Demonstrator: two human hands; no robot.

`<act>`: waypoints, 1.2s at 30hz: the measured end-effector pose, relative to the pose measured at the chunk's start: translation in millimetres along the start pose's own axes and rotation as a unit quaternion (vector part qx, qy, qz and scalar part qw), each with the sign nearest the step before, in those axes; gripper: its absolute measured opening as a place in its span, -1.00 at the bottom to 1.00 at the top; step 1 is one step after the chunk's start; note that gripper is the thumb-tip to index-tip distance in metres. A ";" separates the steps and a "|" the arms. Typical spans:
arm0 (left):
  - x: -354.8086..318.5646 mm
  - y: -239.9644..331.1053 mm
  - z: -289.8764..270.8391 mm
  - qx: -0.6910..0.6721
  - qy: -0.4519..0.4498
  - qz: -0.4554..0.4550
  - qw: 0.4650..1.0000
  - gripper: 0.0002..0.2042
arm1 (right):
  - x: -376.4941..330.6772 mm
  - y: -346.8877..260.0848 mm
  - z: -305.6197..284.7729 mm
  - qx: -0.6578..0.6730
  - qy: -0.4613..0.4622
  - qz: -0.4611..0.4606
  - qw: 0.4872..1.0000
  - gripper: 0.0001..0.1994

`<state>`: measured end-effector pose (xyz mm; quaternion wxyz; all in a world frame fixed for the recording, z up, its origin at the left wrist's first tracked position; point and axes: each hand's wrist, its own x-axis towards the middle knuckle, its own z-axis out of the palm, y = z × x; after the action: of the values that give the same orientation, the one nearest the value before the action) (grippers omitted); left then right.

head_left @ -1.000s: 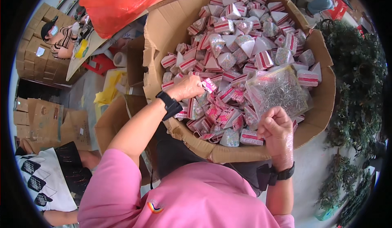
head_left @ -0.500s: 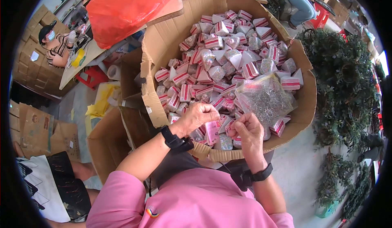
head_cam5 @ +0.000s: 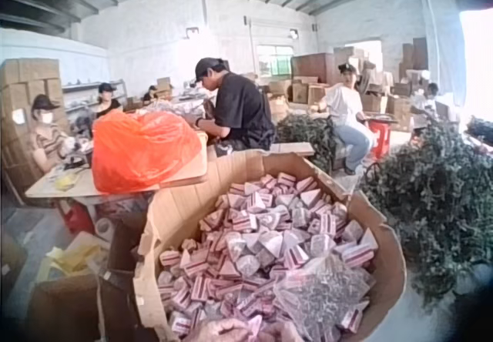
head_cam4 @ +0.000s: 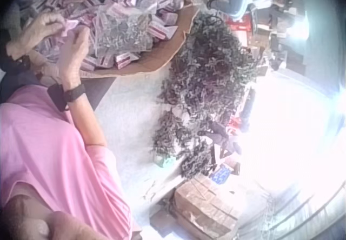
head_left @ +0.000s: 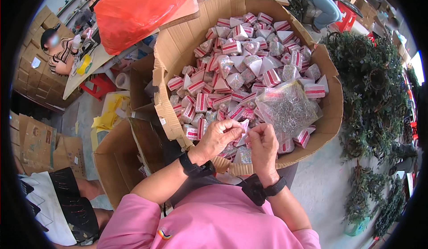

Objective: Packing small triangular packages and metal pins into a large cardboard box in a warehouse environment.

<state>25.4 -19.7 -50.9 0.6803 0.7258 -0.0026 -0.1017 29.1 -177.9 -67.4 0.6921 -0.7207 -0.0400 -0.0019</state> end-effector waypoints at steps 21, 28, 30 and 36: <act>-16.5 19.5 -6.1 0.145 -0.011 0.046 0.988 -0.90 | 7.7 13.5 1.5 0.380 -0.122 0.167 0.902 -0.91; -17.8 28.2 -2.3 0.225 0.070 0.117 0.965 -0.88 | 12.4 5.4 -3.4 0.352 -0.107 0.144 0.918 -0.77; -21.4 25.8 0.8 0.235 0.079 0.141 0.958 -0.88 | 7.8 3.9 -1.2 0.368 -0.175 0.152 0.901 -0.79; -31.2 28.1 -5.6 0.260 0.034 0.176 0.949 -0.93 | -7.7 0.6 5.0 0.370 -0.176 0.219 0.885 -0.91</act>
<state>-0.6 -11.8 -18.3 0.4747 0.8686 -0.1335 0.0483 21.1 -173.4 -68.7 0.8726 -0.3915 0.0000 0.2921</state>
